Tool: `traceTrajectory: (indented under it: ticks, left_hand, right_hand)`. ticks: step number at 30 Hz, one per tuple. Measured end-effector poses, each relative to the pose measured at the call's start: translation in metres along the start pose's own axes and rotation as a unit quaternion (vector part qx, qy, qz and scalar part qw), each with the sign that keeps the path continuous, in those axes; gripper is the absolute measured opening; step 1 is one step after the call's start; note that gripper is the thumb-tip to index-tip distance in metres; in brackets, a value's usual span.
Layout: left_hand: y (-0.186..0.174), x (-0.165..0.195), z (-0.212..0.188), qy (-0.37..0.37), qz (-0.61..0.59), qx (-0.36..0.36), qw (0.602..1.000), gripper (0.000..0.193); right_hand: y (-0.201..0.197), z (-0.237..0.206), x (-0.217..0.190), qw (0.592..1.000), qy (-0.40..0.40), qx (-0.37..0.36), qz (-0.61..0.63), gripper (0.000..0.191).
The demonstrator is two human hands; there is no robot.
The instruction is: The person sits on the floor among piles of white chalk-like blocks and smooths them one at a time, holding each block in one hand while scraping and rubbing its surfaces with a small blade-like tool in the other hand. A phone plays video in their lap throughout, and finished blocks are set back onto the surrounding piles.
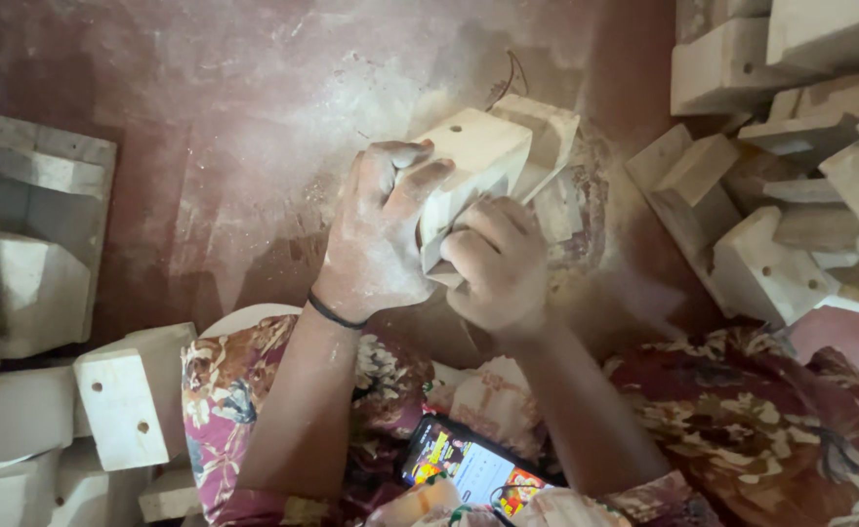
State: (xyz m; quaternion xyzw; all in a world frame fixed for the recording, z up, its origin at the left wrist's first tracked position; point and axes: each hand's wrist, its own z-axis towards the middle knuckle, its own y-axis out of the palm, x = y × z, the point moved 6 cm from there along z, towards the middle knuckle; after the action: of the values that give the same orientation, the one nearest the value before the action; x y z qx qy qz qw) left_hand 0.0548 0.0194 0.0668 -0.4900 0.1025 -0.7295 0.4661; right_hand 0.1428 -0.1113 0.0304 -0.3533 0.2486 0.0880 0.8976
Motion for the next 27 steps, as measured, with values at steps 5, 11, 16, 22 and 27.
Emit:
traceTrajectory:
  ticks: [5, 11, 16, 22, 27]
  left_hand:
    - [0.003, 0.001, -0.002, 0.002, 0.001, -0.004, 1.0, 0.065]
    - [-0.003, -0.003, -0.001, 0.006, -0.025, -0.003, 1.0, 0.079]
    - [0.0, -0.001, -0.001, -0.002, -0.008, 0.002, 1.0, 0.069]
    - [0.001, -0.007, -0.003, 0.005, -0.032, -0.005, 0.999, 0.078]
    - [0.003, -0.009, -0.002, -0.008, -0.017, -0.012, 1.0, 0.066]
  right_hand:
    - [-0.005, -0.006, 0.036, 0.972, 0.234, 0.026, -0.024, 0.015]
    - [-0.007, 0.014, -0.008, 0.996, 0.07, -0.057, -0.008, 0.018]
    - [-0.011, 0.01, 0.013, 0.977, 0.182, -0.09, -0.066, 0.016]
    - [-0.001, 0.0, 0.004, 0.995, 0.01, -0.099, 0.022, 0.017]
    - [-0.005, 0.005, 0.025, 0.978, 0.188, -0.07, -0.057, 0.018]
